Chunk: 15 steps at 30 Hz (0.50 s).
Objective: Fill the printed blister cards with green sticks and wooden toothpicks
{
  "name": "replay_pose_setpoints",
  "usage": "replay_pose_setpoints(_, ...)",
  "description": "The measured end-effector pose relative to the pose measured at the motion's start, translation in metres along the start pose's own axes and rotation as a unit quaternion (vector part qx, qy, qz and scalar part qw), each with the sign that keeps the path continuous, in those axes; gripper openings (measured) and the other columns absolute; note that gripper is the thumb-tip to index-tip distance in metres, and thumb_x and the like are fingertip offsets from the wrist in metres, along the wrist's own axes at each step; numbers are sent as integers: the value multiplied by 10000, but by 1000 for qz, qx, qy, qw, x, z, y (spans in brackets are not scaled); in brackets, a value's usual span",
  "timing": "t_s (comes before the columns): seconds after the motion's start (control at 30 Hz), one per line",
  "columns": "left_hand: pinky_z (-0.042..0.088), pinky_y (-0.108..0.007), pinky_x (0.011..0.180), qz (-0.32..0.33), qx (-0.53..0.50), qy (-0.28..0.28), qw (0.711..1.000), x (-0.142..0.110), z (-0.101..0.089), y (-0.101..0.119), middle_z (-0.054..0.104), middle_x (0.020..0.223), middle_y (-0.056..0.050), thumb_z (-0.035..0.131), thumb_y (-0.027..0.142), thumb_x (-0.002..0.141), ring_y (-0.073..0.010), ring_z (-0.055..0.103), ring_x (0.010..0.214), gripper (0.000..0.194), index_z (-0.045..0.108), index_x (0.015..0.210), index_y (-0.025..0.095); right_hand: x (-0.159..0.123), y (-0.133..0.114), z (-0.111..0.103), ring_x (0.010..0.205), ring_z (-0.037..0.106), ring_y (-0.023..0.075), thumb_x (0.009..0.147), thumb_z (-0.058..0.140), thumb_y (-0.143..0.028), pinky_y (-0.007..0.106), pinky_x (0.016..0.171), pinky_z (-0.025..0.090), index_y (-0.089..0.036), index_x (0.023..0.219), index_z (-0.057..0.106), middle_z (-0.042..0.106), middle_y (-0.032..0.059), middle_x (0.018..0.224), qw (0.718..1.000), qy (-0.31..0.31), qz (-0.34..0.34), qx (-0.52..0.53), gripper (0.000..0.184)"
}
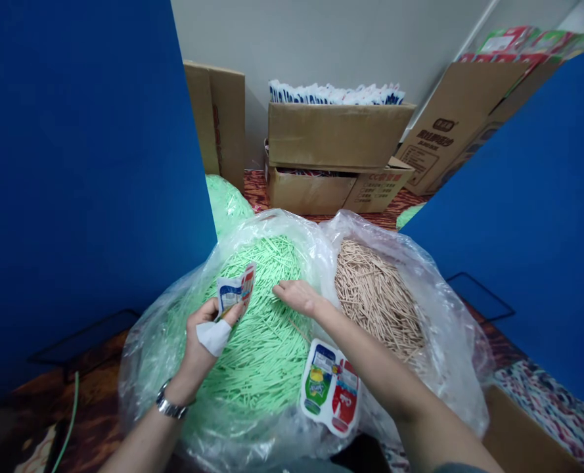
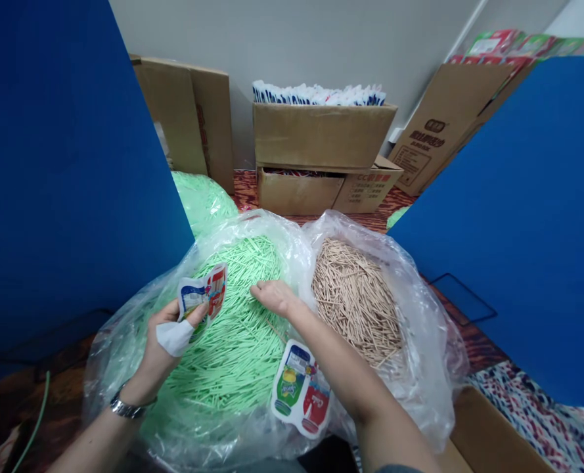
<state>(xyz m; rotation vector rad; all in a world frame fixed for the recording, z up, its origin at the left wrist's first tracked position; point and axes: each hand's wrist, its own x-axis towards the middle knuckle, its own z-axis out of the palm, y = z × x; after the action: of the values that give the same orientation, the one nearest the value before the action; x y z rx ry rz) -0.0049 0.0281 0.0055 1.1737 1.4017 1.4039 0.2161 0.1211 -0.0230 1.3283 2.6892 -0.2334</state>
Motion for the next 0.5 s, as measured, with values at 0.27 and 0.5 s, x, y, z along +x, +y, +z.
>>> replay_pose_setpoints(0.27,510,-280,643,-8,-2,2,1000,-2,3,4,721,749,-49,740,336,666,-181,639,658,256,707,798,120,-3,-8,-12,807,565,166,968,310,-345,303,745,440,-204,917,453,595,53,920,936,180,62,296,208)
replay_pose_setpoints(0.5,536,-329,646,-26,-26,-6,999,-4,8,4,726,728,-70,749,302,623,-204,651,645,224,707,743,117,-2,-17,-12,467,420,80,745,558,-659,204,474,388,-232,814,397,390,-100,572,591,172,159,772,461)
